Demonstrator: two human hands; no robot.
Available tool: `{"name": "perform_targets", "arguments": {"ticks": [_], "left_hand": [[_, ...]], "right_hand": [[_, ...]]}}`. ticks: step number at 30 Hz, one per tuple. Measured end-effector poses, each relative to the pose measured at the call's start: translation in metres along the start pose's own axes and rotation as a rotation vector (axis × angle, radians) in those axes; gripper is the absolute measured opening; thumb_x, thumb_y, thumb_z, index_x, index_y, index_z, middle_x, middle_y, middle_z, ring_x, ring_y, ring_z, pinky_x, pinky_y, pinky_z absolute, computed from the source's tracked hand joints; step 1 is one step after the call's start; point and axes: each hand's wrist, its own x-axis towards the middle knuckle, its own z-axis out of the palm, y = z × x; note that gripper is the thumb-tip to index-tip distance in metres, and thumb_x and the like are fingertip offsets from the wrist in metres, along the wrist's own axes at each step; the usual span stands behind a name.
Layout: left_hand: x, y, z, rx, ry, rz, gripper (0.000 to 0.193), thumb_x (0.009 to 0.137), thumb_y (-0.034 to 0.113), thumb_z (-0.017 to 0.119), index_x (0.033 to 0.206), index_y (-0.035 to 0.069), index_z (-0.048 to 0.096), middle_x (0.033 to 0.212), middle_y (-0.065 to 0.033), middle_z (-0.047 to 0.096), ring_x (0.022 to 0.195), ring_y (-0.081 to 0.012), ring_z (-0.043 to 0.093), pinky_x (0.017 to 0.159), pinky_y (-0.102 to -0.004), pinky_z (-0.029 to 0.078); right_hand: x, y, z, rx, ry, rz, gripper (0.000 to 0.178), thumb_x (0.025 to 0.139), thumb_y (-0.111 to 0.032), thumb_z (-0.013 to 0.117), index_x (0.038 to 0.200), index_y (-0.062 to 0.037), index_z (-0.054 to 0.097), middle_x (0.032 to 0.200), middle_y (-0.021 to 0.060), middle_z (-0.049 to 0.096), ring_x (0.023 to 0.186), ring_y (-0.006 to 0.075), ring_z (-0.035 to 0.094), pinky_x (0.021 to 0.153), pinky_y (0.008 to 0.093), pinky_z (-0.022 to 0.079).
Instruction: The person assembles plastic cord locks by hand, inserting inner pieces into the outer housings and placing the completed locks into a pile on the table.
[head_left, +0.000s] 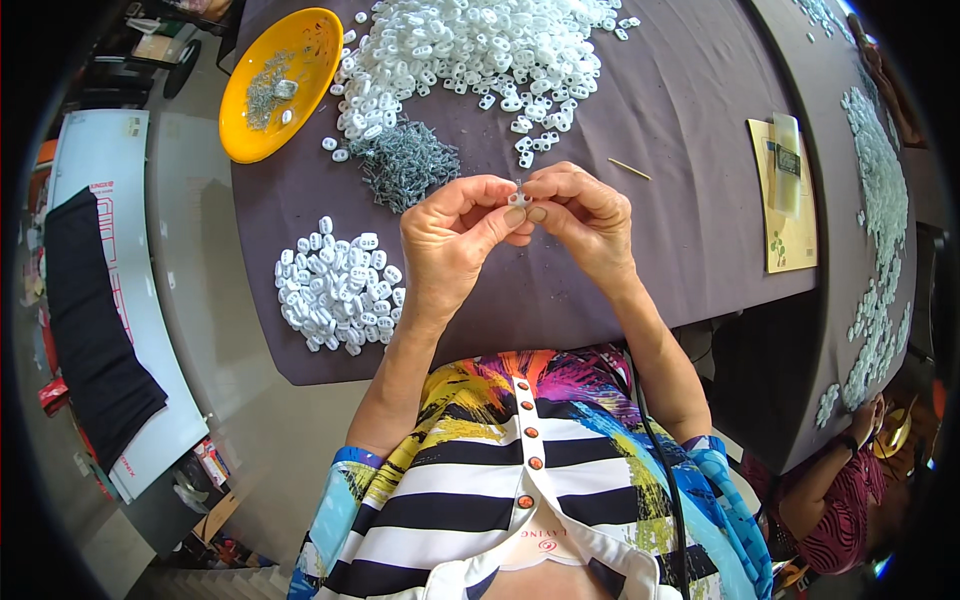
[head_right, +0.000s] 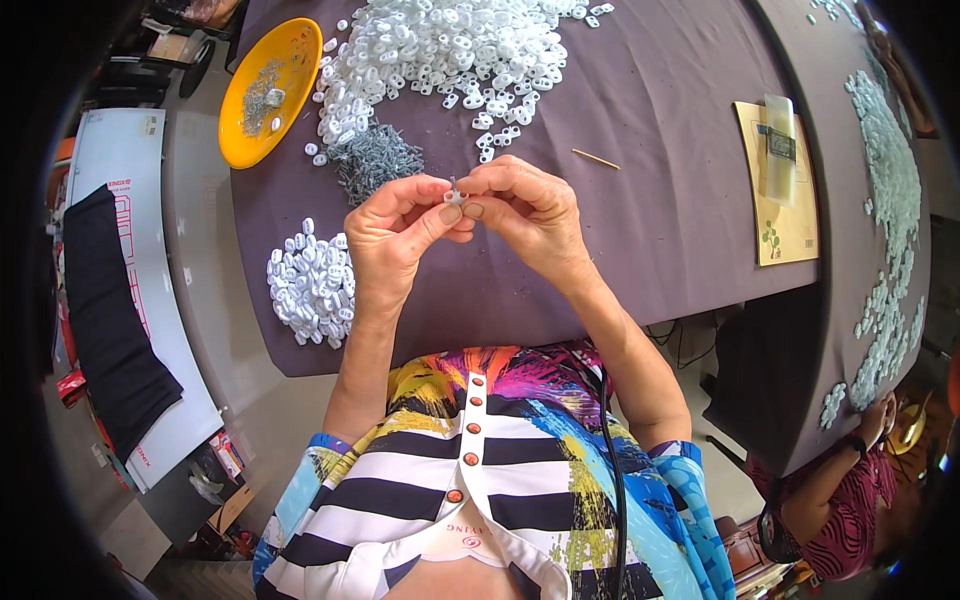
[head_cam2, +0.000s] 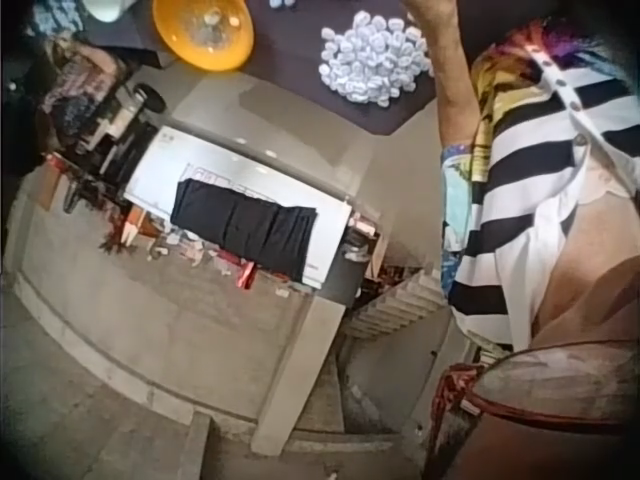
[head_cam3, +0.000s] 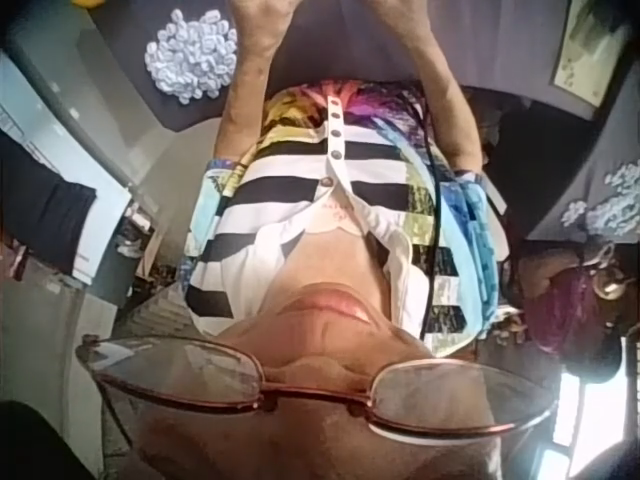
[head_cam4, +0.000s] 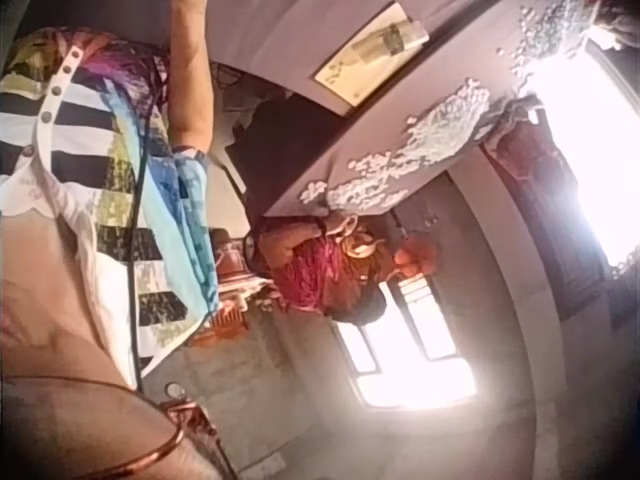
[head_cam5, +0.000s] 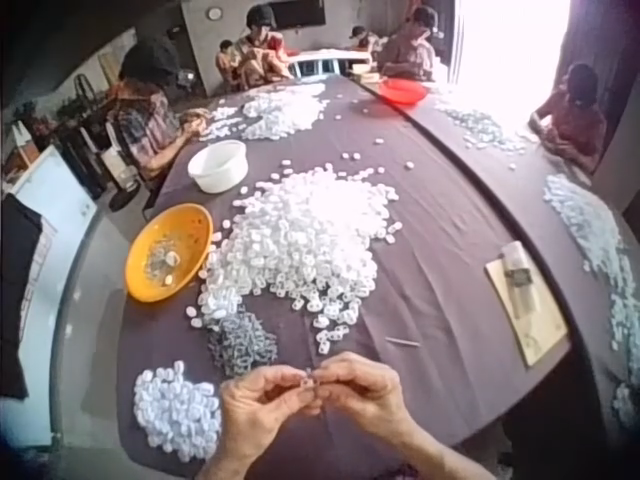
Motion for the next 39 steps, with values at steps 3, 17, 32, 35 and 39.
{"name": "perform_targets", "arguments": {"ticks": [3, 17, 32, 35, 39], "left_hand": [[0.0017, -0.0012, -0.0003, 0.03, -0.014, 0.014, 0.013, 0.076, -0.004, 0.06, 0.089, -0.005, 0.059, 0.076, -0.0103, 0.063, 0.066, -0.0145, 0.063, 0.059, -0.0257, 0.055], [0.0013, -0.0016, -0.0052, 0.046, -0.079, -0.033, 0.014, 0.076, -0.004, 0.061, 0.09, -0.005, 0.06, 0.076, -0.0092, 0.063, 0.066, -0.0139, 0.063, 0.059, -0.0242, 0.054], [0.004, 0.0031, -0.0007, 0.113, -0.061, -0.017, 0.013, 0.075, -0.006, 0.061, 0.088, -0.003, 0.06, 0.075, -0.01, 0.062, 0.066, -0.0161, 0.062, 0.059, -0.0269, 0.055], [0.0047, 0.0015, -0.0013, 0.12, -0.078, -0.009, 0.013, 0.076, -0.006, 0.059, 0.089, -0.004, 0.06, 0.075, -0.0091, 0.063, 0.065, -0.014, 0.063, 0.059, -0.0249, 0.054], [0.006, 0.0005, 0.0, 0.141, -0.096, -0.015, 0.013, 0.076, -0.005, 0.06, 0.088, -0.004, 0.06, 0.075, -0.0089, 0.063, 0.065, -0.014, 0.063, 0.058, -0.0245, 0.054]], "right_hand": [[0.0001, 0.0008, -0.0018, 0.031, 0.005, 0.007, 0.018, 0.073, 0.009, 0.06, 0.09, 0.0031, 0.06, 0.089, 0.0097, 0.058, 0.079, 0.0129, 0.055, 0.065, 0.0215, 0.047], [-0.0007, -0.0011, -0.0061, 0.054, -0.064, 0.059, 0.016, 0.074, 0.008, 0.06, 0.089, 0.0036, 0.059, 0.089, 0.0088, 0.057, 0.078, 0.0118, 0.055, 0.065, 0.0218, 0.047], [0.0022, -0.0007, -0.005, -0.069, -0.008, -0.083, 0.013, 0.073, 0.007, 0.061, 0.085, 0.0028, 0.06, 0.084, 0.0094, 0.058, 0.073, 0.012, 0.054, 0.061, 0.022, 0.045], [0.0019, -0.002, -0.0068, -0.094, -0.021, -0.081, 0.012, 0.074, 0.007, 0.06, 0.085, 0.0025, 0.06, 0.083, 0.0088, 0.058, 0.073, 0.0118, 0.055, 0.06, 0.0223, 0.045], [0.0007, -0.001, -0.0096, -0.117, -0.016, -0.098, 0.012, 0.074, 0.006, 0.061, 0.084, 0.0023, 0.06, 0.083, 0.0083, 0.058, 0.072, 0.0117, 0.055, 0.06, 0.0224, 0.045]]}}
